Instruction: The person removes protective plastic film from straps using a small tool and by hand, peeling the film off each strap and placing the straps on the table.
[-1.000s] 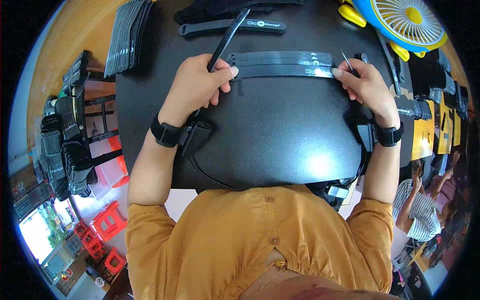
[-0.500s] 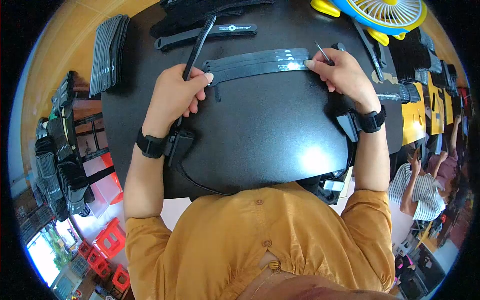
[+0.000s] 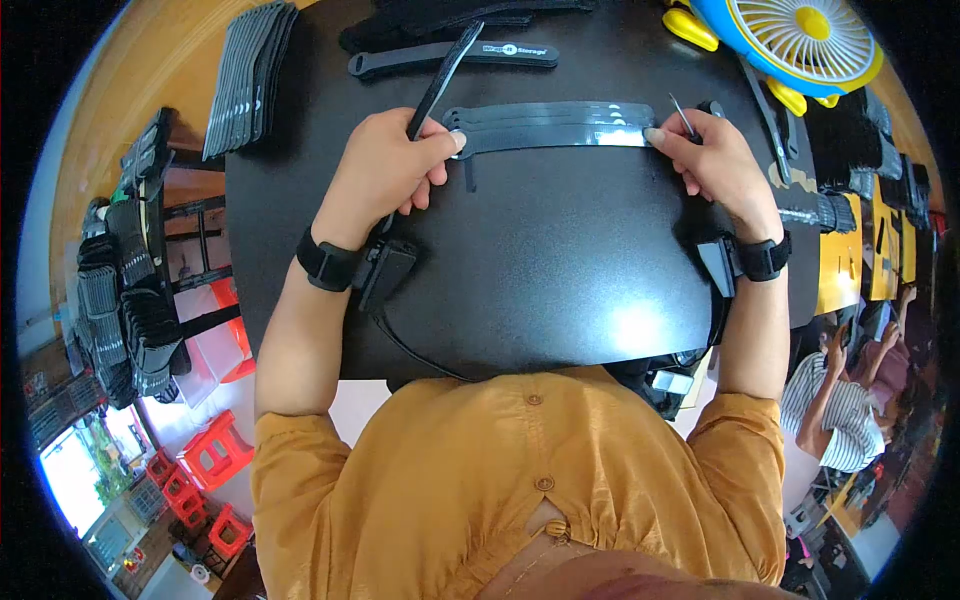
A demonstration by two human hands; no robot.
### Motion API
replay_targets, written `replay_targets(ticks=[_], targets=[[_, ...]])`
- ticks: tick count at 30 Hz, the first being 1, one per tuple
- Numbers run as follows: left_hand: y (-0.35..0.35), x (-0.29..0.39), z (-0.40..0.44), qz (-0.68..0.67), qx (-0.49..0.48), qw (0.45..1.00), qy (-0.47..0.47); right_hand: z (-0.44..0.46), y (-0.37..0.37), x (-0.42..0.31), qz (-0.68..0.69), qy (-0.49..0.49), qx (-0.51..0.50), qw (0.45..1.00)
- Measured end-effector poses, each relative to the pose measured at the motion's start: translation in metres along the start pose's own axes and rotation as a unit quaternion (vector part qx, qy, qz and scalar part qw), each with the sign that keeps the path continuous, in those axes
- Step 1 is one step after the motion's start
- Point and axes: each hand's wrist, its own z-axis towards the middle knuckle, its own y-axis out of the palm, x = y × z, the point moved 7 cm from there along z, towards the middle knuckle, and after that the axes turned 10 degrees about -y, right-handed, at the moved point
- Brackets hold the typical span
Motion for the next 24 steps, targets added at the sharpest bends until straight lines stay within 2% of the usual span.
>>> replay_targets(ticks=[7, 19, 24], targets=[[0.0005, 0.0033, -0.003, -0.013, 0.003, 1.0, -0.009, -0.0016, 0.0009, -0.003, 0.006, -0.019, 0.002, 1.0], [0.0007, 0.0008, -0.0004, 0.002, 0.021, 1.0, -0.021, 0.001, 0.0011, -0.0059, -0.033, 0.018, 0.009, 0.999], [0.0004, 0.0005, -0.0003, 0.009, 0.028, 1.0, 0.006, -0.0011, 0.0003, -0.0072, -0.056, 0.01, 0.019, 0.998]])
